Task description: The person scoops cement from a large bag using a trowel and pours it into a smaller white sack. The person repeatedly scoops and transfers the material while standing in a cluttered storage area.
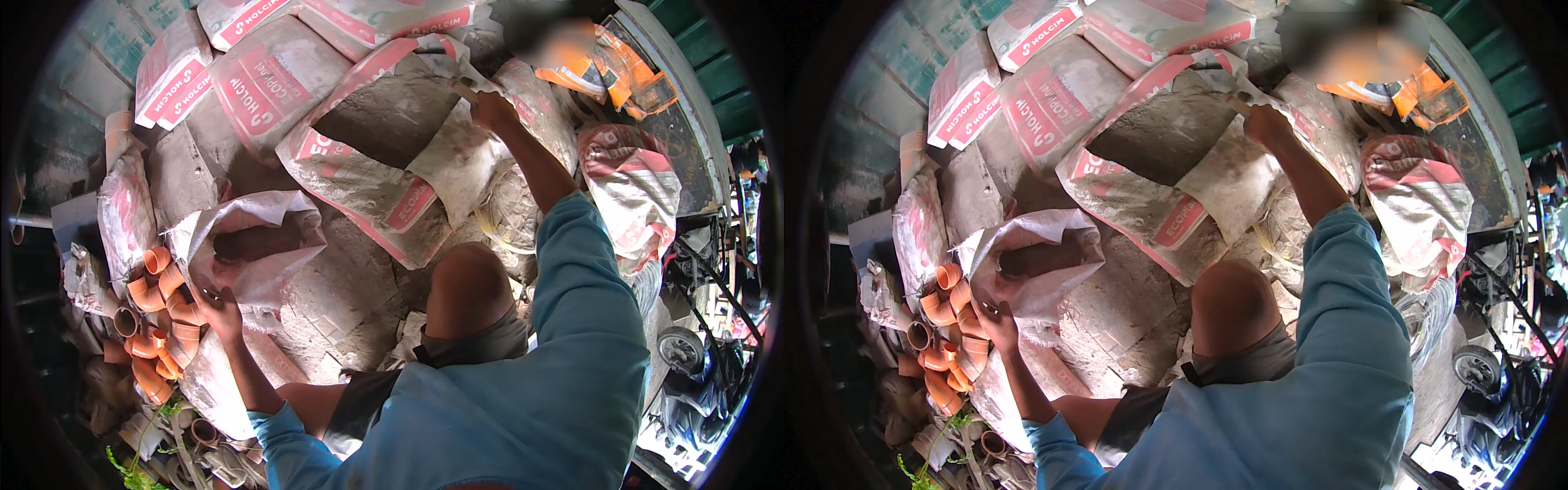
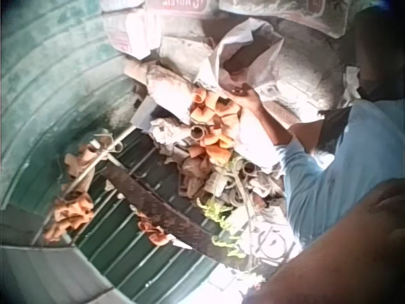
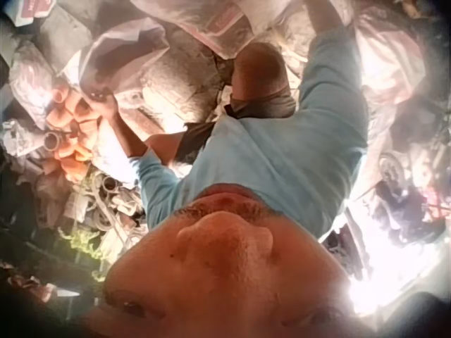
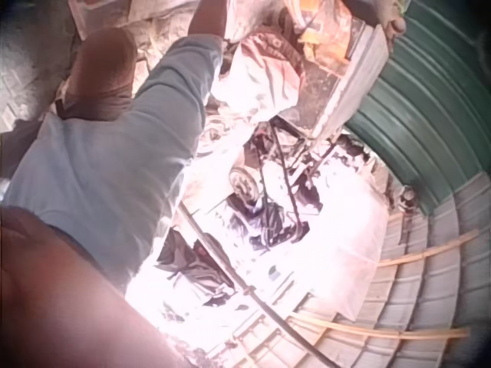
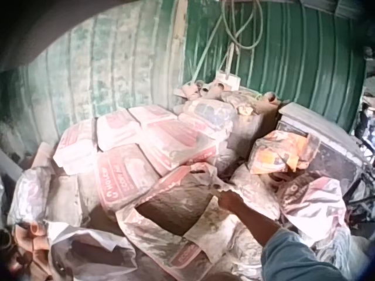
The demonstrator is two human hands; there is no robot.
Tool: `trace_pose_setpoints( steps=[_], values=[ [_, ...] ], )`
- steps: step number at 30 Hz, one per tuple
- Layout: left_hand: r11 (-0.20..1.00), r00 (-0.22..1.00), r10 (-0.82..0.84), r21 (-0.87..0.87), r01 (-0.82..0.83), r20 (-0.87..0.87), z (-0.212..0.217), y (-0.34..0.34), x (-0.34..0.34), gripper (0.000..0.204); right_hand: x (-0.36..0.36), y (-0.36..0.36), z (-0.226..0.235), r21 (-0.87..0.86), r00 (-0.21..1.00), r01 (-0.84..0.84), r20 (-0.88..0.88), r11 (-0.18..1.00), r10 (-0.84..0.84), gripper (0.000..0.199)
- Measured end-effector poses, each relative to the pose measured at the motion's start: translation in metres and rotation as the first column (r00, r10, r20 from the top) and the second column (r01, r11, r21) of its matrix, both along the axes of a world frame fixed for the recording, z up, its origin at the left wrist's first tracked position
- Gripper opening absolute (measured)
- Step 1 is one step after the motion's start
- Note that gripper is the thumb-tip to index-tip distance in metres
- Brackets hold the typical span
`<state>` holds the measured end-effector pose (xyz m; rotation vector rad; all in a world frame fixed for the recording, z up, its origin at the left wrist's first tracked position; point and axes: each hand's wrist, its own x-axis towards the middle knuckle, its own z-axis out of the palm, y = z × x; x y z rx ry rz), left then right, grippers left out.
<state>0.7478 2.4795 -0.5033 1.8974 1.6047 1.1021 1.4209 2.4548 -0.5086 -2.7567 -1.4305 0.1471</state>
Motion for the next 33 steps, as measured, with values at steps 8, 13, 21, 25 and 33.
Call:
trace_pose_setpoints(
  steps=[8, 13, 21, 25, 33],
  values=[
    [0.999, 0.991, -0.053, 0.015, 0.051, 0.12, -0.01, 0.013, -0.001, 0.078, -0.048, -0.042, 0.003, -0.017, 0.993, -0.113, 0.015, 0.993, 0.114, 0.034],
    [0.996, 0.99, -0.087, 0.019, 0.085, 0.107, -0.017, 0.018, -0.013, 0.08, -0.062, -0.057, 0.004, -0.039, 0.984, -0.17, -0.053, 0.985, 0.168, 0.037],
    [0.999, 0.999, -0.032, 0.032, 0.033, -0.029, -0.014, 0.014, -0.03, 0.076, -0.068, -0.021, 0.012, -0.084, 0.895, -0.028, -0.446, 0.996, -0.013, 0.034],
    [1.0, 0.998, -0.02, -0.003, 0.02, 0.057, -0.007, 0.01, -0.027, 0.073, -0.095, -0.001, -0.001, -0.01, 0.824, -0.176, -0.549, 0.984, 0.142, 0.036],
    [0.989, 1.0, 0.017, -0.147, -0.017, 0.001, 0.019, 0.001, -0.014, 0.073, -0.104, -0.002, 0.007, -0.051, 0.645, -0.128, -0.763, 0.99, 0.044, 0.035]
  ],
)
